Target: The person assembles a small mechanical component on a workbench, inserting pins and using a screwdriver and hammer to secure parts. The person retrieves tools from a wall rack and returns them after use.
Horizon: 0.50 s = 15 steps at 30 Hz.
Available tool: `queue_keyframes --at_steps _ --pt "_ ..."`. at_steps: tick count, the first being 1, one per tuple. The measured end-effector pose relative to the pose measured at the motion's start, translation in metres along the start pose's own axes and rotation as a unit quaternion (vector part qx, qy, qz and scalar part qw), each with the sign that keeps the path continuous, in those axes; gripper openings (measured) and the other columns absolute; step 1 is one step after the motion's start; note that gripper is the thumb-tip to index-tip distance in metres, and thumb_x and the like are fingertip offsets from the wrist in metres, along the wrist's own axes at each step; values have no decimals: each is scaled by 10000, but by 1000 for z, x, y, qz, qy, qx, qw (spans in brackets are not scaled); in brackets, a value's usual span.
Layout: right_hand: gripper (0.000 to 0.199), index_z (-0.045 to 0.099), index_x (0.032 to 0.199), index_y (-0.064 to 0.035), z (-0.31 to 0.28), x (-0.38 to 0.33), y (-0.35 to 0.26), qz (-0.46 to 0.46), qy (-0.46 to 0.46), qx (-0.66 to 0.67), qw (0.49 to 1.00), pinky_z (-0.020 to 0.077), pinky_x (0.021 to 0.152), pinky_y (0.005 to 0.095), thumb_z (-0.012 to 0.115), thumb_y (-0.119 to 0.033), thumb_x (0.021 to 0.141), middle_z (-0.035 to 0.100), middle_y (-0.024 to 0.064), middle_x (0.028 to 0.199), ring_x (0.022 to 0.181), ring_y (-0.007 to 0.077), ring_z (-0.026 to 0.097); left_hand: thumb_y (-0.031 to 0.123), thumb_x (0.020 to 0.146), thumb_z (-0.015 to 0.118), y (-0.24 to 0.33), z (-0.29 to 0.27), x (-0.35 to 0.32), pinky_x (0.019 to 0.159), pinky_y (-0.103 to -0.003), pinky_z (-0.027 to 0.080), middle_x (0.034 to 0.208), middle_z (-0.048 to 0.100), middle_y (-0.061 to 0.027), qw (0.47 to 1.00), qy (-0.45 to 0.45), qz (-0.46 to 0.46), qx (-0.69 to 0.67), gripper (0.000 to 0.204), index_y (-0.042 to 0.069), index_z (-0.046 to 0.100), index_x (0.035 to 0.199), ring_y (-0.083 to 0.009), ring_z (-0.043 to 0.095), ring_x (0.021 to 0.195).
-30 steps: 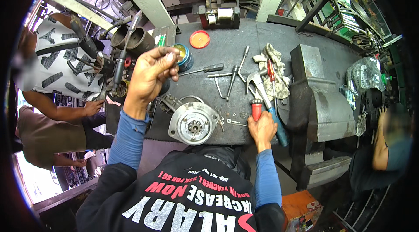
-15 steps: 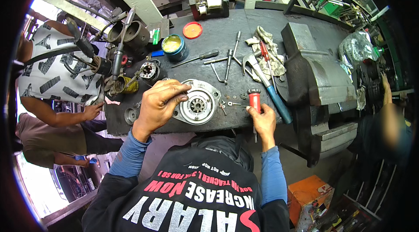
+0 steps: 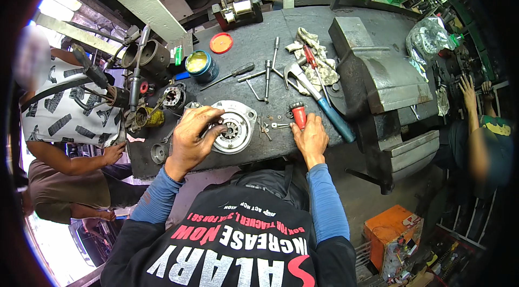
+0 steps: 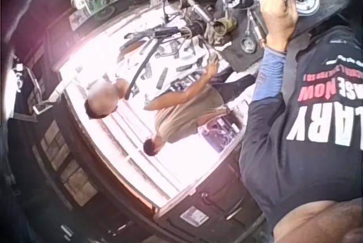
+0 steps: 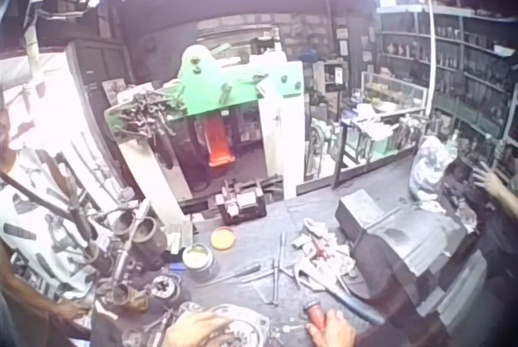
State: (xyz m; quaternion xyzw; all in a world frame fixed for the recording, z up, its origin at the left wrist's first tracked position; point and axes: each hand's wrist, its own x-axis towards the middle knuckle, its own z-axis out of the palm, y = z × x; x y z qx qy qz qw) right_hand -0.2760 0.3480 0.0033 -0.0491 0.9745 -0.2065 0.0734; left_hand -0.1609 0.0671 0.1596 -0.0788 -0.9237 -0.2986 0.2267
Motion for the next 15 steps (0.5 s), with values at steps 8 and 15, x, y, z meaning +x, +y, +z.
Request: queue_keyframes --at_steps 8,15 --pt "284 733 1175 1 -57 -14 -66 -131 50 260 956 551 832 413 792 -157 947 714 158 1045 954 322 713 15 786 886 4 4 -1 941 -414 563 1021 791 -87 997 65 -33 -19 286 40 812 1061 -291 723 1065" --pt "265 764 1135 18 -100 -43 -150 -325 -69 343 879 552 753 343 839 -81 901 738 129 1003 875 241 716 -10 787 843 -1 13 -5 973 -407 503 1075 750 -68 997 64 -14 -48 773 43 595 1518 -265 696 1076"
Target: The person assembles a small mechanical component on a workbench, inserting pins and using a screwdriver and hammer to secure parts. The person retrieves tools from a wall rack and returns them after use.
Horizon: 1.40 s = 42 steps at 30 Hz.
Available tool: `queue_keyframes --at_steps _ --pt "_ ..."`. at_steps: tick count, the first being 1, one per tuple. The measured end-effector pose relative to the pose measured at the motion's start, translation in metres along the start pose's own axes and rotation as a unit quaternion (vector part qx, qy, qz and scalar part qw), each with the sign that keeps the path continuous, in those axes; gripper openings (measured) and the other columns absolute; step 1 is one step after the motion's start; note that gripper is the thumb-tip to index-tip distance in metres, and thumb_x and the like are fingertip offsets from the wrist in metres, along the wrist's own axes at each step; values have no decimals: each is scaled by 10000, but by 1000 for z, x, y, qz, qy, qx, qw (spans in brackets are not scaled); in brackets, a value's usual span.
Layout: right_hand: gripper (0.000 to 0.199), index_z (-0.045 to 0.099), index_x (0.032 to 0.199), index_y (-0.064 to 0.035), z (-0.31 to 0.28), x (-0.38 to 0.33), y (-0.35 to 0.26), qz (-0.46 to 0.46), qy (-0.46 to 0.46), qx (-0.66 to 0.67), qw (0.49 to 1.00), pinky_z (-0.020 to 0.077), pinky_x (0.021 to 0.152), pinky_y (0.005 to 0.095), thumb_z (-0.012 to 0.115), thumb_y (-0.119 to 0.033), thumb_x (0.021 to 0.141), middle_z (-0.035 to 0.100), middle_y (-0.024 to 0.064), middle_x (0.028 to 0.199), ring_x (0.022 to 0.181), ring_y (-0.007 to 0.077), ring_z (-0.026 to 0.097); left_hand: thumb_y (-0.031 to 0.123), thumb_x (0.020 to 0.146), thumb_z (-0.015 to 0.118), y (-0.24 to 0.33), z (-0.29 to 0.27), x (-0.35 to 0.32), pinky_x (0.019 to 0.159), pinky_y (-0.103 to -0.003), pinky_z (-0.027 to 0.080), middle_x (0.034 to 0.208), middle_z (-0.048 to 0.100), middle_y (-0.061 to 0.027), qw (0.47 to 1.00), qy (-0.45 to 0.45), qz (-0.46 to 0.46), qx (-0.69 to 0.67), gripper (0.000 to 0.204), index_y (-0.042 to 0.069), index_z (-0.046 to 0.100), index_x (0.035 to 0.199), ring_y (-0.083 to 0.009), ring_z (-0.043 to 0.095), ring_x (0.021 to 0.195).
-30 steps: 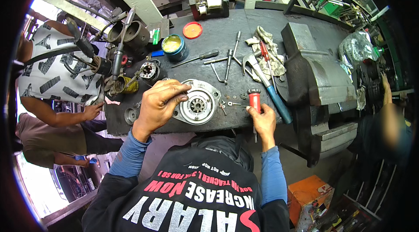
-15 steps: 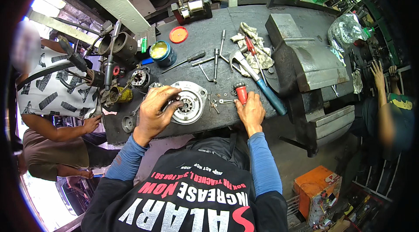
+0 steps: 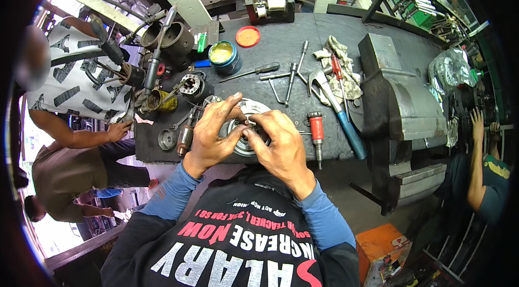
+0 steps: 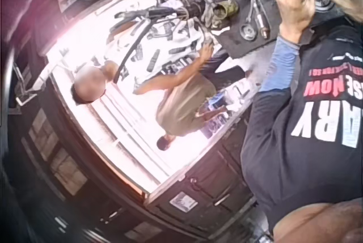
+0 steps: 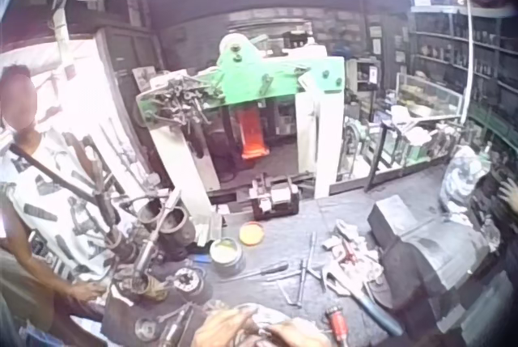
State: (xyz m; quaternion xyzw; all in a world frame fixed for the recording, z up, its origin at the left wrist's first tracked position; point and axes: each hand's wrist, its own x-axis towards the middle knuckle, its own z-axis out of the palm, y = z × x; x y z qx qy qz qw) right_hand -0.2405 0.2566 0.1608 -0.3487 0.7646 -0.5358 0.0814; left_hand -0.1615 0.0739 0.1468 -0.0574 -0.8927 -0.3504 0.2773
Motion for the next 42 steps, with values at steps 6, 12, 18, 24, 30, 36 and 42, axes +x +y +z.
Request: queue_keyframes --at_steps 6,12,18,24,30,36,42 --pt "195 768 1068 15 8 6 2 -15 7 -24 1000 547 728 346 831 -71 904 729 127 938 826 246 707 -19 785 818 -1 2 -2 1018 -419 496 1071 748 -83 1000 6 -13 -17 842 23 530 1576 -274 688 1111" --pt "126 747 992 17 14 8 -7 -75 36 -63 995 545 702 351 801 -4 880 718 128 894 769 255 697 -47 763 800 -3 4 -9 1041 -414 506 1069 754 -80 999 37 -12 -36 846 18 541 1566 -277 685 1127" --pt "133 743 981 20 21 6 -9 -76 57 -66 993 541 685 345 803 21 863 709 128 878 747 250 685 -56 757 800 -4 9 -11 1042 -411 529 1027 763 -76 995 77 -37 -58 826 2 557 1544 -279 686 1133" --pt "127 739 968 12 24 7 -8 -87 59 -88 991 540 684 357 807 19 861 707 122 869 751 256 689 -73 744 793 -6 12 -13 1053 -418 535 1014 774 -76 993 95 -43 -64 828 2 558 1534 -280 707 1113" --pt "130 729 950 10 20 12 -14 -98 37 -122 987 543 695 376 805 21 846 701 130 873 767 293 697 -91 710 801 -6 12 -12 1055 -423 544 997 779 -85 991 108 -46 -57 853 4 561 1522 -282 737 1051" --pt "132 730 952 7 17 16 -18 -106 20 -136 985 536 707 385 806 19 845 697 127 881 775 302 693 -88 705 801 -6 14 -13 1044 -413 545 1016 760 -88 989 122 -49 -70 867 15 559 1531 -282 720 1067" --pt "136 738 970 4 10 21 -21 -82 -23 -131 988 544 720 377 813 9 856 702 126 890 786 297 705 -85 703 805 -6 16 -14 1044 -417 554 998 778 -86 989 126 -51 -60 837 0 572 1502 -290 739 1065"
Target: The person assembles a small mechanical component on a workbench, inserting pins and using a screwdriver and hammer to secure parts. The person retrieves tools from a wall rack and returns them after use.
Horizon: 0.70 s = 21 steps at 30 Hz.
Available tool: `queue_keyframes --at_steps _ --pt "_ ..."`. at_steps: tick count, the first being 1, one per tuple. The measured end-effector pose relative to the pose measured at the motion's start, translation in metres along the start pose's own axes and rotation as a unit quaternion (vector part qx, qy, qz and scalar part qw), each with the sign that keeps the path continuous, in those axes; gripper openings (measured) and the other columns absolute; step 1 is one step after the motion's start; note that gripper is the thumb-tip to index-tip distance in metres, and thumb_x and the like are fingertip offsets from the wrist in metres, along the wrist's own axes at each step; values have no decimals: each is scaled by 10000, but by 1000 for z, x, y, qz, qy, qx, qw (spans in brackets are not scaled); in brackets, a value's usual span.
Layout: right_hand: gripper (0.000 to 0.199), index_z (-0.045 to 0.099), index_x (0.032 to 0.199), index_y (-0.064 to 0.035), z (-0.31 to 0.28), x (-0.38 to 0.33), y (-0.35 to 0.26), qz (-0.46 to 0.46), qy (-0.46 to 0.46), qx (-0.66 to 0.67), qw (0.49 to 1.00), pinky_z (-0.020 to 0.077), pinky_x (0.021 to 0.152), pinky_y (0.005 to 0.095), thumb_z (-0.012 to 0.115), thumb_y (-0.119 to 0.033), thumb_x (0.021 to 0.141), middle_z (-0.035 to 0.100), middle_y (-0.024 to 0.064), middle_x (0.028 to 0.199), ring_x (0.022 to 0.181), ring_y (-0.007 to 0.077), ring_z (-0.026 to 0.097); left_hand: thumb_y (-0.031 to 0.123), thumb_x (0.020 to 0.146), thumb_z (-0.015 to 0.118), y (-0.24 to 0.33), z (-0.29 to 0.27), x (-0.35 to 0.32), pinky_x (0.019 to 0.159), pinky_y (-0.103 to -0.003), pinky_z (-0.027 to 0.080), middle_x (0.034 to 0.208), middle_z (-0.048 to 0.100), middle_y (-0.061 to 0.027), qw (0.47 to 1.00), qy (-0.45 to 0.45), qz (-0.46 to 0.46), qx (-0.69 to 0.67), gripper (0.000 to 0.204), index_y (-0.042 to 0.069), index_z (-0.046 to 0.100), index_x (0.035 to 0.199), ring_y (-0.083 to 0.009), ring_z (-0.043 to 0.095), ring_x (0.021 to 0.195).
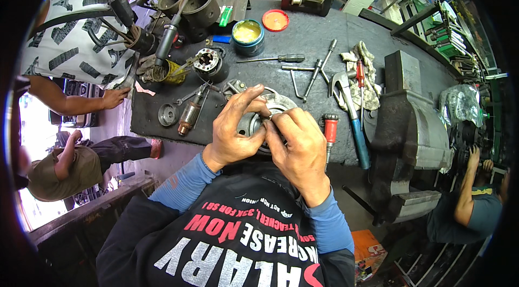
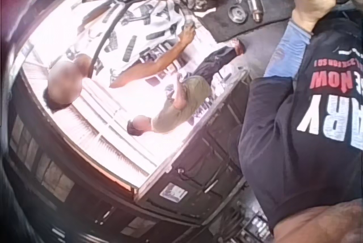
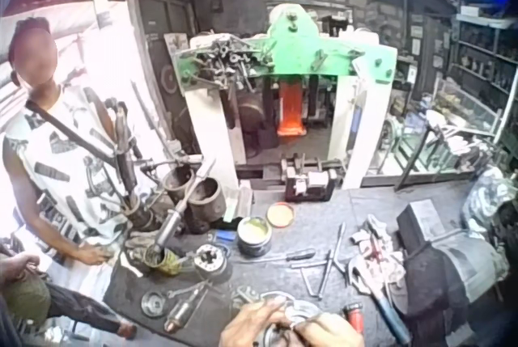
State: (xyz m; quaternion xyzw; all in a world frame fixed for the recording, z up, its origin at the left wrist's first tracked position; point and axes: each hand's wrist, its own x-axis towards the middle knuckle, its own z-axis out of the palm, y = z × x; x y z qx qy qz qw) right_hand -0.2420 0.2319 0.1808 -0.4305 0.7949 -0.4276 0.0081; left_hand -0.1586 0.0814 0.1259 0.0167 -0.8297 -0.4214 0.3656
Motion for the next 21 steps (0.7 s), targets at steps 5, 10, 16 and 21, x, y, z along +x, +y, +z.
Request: queue_keyframes --at_steps 5,10,16,21 --pt "182 755 1054 13 -15 2 12 82 -65 93 990 547 768 324 820 -28 889 733 112 970 827 217 705 -78 711 825 1 -2 0 1035 -415 558 990 797 -97 1000 -13 -22 2 771 -6 615 1449 -285 748 1064" --pt "236 765 1195 32 -36 -28 158 275 109 47 954 519 768 266 724 -150 1051 745 42 951 858 70 629 -79 724 854 4 -3 1 1028 -407 552 990 817 -105 999 -7 -42 2 679 2 663 1370 -274 757 1052" --pt "405 710 1267 15 -22 -45 259 242 9 -276 930 503 966 545 767 -240 959 652 242 1169 1140 463 625 -70 714 889 5 -2 3 972 -403 564 977 804 -78 997 -30 -76 -6 507 32 757 1194 -268 739 1071" --pt "410 703 1184 -11 -6 -18 253 240 -22 -368 898 538 965 534 810 -294 906 667 213 1228 1135 428 652 -50 706 905 4 -4 4 920 -392 576 944 790 -43 998 -35 -49 8 270 59 811 935 -263 733 1026"
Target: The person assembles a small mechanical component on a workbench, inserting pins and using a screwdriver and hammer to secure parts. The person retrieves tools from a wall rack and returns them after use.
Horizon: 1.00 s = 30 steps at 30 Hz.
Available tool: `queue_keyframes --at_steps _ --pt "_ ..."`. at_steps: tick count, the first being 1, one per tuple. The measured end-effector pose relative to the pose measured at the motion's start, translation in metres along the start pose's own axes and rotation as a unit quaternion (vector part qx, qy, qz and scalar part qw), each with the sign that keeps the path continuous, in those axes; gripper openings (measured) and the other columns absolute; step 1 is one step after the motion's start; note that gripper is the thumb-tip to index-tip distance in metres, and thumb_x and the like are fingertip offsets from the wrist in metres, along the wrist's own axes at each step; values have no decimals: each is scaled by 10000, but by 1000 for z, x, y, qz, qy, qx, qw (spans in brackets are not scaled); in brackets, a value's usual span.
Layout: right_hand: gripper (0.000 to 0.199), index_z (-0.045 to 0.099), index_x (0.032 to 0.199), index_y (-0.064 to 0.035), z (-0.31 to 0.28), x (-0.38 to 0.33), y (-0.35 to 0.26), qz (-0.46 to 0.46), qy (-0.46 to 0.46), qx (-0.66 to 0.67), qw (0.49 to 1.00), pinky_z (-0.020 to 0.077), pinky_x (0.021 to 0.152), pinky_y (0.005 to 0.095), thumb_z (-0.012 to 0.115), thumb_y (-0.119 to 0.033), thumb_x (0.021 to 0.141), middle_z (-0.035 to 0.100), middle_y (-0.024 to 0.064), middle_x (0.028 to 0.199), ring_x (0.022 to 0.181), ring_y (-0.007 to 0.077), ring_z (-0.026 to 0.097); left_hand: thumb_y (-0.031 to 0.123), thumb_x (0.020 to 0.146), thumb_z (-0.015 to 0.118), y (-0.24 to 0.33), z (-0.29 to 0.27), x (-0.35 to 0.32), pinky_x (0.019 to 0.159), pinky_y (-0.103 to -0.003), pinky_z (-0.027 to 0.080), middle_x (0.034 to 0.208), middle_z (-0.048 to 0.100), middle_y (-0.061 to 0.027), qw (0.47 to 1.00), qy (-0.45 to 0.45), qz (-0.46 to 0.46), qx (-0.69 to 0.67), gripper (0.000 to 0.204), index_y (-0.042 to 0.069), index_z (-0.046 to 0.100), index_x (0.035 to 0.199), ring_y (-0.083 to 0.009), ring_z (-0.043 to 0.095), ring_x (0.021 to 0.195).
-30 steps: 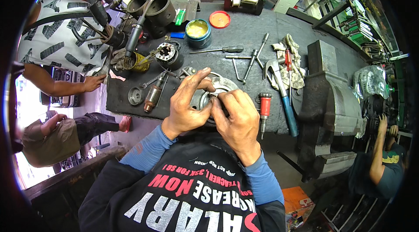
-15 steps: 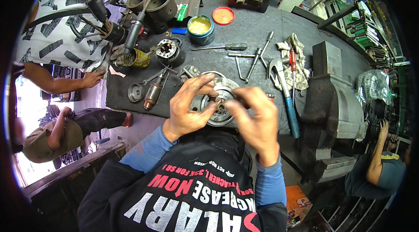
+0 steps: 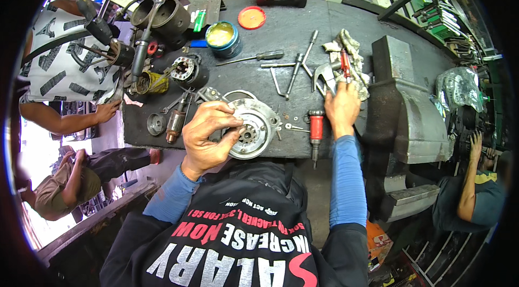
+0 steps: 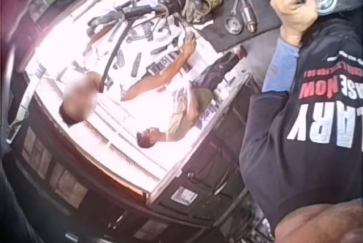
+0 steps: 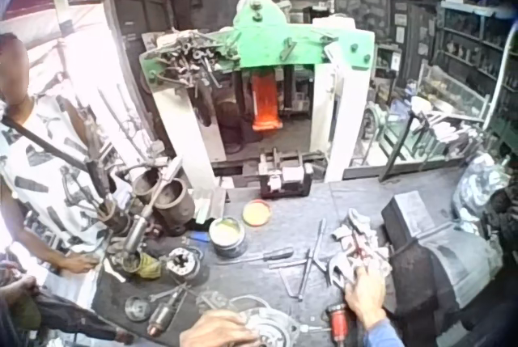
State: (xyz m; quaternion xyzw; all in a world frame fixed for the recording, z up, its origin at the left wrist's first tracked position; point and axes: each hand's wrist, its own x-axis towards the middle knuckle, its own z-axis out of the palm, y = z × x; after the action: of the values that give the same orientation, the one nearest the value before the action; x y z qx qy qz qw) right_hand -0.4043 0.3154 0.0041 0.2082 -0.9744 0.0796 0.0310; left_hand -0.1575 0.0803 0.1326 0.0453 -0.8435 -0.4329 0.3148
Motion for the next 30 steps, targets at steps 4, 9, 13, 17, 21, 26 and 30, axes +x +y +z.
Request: queue_keyframes --at_steps 4,9,13,17,21,26,30 --pt "361 683 1124 6 11 9 0 19 -42 -5 999 572 939 538 784 -245 885 713 221 1142 1085 431 709 -50 708 898 -2 5 3 928 -401 571 932 790 -47 1000 5 18 2 273 59 812 943 -271 731 1017" --pt "411 657 1090 37 -5 24 -2 -16 -82 26 996 576 890 579 763 -305 888 739 299 1126 1010 494 736 -39 709 891 -4 4 -2 959 -417 561 934 765 -51 1000 16 20 3 253 54 810 929 -293 717 1064" --pt "478 683 1164 93 -42 16 -3 54 -18 145 988 562 917 567 737 -323 934 733 339 1098 1026 509 723 -21 681 890 -3 7 4 997 -442 549 982 709 -70 999 26 20 6 265 47 811 924 -304 689 1143" --pt "355 681 1182 43 -95 -19 -26 35 65 279 957 550 745 442 640 -296 1085 720 208 918 785 294 688 -14 676 886 -4 3 -1 1020 -447 538 1000 690 -78 999 30 12 -4 260 44 810 918 -312 693 1138" --pt "273 624 1148 -51 -148 -97 -62 65 20 485 872 357 471 229 570 -319 1155 511 -59 731 547 24 435 -10 676 881 -5 3 -2 1026 -443 536 992 695 -74 999 38 10 -6 255 46 808 914 -307 701 1132" --pt "377 639 1329 60 -184 -129 -105 -170 111 351 914 565 820 364 636 -250 1115 760 139 1044 874 245 724 -14 674 871 -5 5 0 1016 -448 539 984 700 -73 999 37 14 -11 257 48 803 915 -308 706 1129" --pt "335 654 1309 83 -194 -143 -113 -100 7 405 909 531 974 423 657 -169 1088 749 224 1195 1065 362 725 -24 666 862 -5 7 0 1016 -445 541 983 702 -75 999 43 11 -12 264 48 799 912 -315 708 1124"
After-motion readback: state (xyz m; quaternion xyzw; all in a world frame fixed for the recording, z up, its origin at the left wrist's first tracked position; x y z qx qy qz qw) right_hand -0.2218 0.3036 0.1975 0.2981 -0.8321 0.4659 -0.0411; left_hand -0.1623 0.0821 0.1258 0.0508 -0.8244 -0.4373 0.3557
